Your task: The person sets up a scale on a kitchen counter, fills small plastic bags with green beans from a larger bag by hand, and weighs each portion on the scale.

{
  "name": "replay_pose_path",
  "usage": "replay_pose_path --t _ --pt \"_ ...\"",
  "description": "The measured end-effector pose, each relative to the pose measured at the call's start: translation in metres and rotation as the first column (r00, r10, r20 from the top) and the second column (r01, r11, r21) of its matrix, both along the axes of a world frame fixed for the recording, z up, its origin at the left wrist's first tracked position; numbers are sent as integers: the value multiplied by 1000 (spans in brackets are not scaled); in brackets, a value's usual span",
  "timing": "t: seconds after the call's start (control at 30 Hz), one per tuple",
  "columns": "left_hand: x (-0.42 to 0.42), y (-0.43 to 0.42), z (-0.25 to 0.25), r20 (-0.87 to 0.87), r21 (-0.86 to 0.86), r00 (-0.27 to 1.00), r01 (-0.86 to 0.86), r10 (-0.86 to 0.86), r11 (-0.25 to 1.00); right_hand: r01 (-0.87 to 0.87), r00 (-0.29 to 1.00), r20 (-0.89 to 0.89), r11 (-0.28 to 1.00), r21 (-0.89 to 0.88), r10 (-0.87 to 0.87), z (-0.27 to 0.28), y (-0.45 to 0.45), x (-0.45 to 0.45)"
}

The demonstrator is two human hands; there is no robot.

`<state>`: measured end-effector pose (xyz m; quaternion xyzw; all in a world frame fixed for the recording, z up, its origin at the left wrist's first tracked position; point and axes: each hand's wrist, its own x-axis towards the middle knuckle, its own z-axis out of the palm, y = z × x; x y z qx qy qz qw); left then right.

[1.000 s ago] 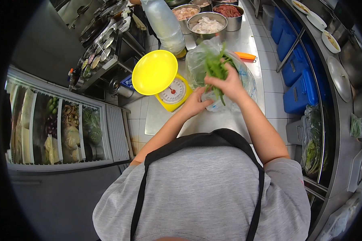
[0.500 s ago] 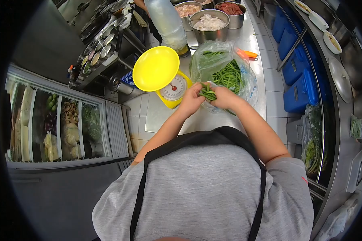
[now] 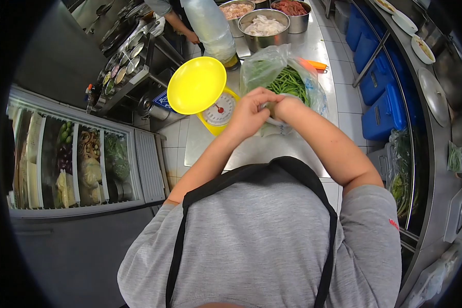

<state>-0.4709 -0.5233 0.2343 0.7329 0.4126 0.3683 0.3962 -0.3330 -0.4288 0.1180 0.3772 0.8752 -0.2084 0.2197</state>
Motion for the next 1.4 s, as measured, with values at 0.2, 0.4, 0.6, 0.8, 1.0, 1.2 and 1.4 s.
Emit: replay_pose_path --t 0.2,0.4,0.6,0.8,1.0,1.2,1.4 --pt "-22 35 -34 -290 177 955 -14 65 984 69 956 286 998 -1 -65 71 -3 -11" --pt "-35 19 -45 -227 178 967 -76 116 981 25 961 -275 993 117 8 106 -36 19" --pt "-35 5 -27 -137 -1 990 36 -36 999 60 890 -455 982 178 28 107 -42 41" --pt "-37 6 -34 -35 -69 997 65 -68 995 172 683 -716 985 -31 -142 128 -57 22" --pt "-42 12 -46 84 -143 994 85 -73 986 171 -203 -905 897 -408 -373 105 -61 -1" --pt "-47 15 -51 77 -160 996 57 -45 986 149 418 -847 944 -293 -329 61 -59 21" --pt "-35 13 -42 15 -117 998 55 -54 992 462 536 -786 886 -32 -308 71 -66 6"
